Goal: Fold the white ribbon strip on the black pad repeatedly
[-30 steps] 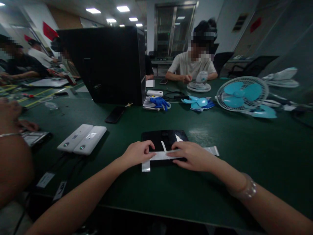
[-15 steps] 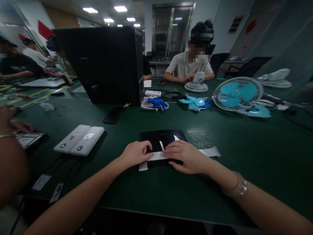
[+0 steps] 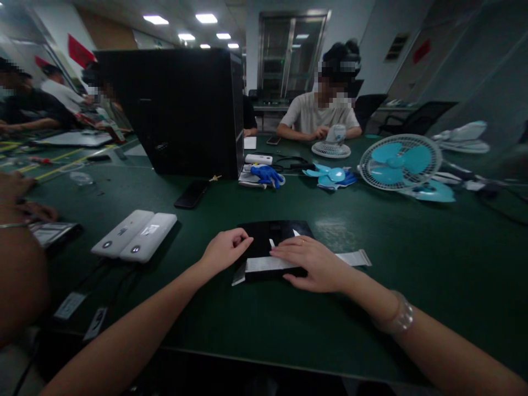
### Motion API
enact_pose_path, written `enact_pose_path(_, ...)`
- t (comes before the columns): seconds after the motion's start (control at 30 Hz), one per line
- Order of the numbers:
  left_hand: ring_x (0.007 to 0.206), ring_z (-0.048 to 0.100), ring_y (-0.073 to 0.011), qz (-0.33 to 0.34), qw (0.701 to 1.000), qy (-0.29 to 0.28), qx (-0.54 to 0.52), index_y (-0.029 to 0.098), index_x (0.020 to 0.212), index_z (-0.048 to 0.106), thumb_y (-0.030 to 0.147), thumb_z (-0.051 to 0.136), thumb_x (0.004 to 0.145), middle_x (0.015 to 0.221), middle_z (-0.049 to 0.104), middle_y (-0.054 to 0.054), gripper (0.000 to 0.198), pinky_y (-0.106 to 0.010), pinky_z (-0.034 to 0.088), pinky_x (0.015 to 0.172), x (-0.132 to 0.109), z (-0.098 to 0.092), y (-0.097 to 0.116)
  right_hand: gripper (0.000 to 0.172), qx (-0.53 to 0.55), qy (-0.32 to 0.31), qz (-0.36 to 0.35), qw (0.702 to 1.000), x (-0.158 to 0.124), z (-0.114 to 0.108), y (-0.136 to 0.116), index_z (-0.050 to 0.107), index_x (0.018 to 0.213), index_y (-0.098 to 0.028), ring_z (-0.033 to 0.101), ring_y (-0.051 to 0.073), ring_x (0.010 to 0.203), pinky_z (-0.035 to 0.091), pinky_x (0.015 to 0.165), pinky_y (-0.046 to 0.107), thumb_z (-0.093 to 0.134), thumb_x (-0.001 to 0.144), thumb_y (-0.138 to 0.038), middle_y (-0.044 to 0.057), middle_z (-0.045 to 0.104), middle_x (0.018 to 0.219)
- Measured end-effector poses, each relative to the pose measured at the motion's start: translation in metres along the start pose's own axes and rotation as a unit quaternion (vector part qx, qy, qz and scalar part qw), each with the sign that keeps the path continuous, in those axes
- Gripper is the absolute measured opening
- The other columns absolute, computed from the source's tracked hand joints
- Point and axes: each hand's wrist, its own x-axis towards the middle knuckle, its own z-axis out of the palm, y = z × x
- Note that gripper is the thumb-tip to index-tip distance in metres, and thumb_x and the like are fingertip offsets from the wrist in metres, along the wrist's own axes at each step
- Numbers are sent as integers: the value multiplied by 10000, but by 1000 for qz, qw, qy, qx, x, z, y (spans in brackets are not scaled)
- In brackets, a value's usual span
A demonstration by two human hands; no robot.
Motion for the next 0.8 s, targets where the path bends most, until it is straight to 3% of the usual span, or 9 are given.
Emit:
enact_pose_path(0.1,553,513,-125,-4,1000,18,-15,192,832,602,477,461,901,625,582,23,325,-229,315,519,2,0,-4,791,3,-2,44,999,-4,3,14,346,1476,-212,391,264,1313,302,1075,455,626,781,-464,104,419,1452)
enact_pose_path(0.3,556,528,-128,-14,999,10,-30,194,831,607,483,463,896,644,606,17,329,-230,329,518,3,-1,-5,906,14,-15,66,998,-6,7,24,277,1505,-219,339,288,1347,235,1114,494,658,742,-524,112,372,1481)
enact_pose_path(0.8,536,515,-127,-11,1000,12,-25,194,823,601,487,458,895,614,581,25,334,-231,326,500,5,0,-8,820,-32,-29,102,994,-3,-1,18,438,1409,-184,417,289,1293,294,1096,481,666,710,-549,111,460,1418)
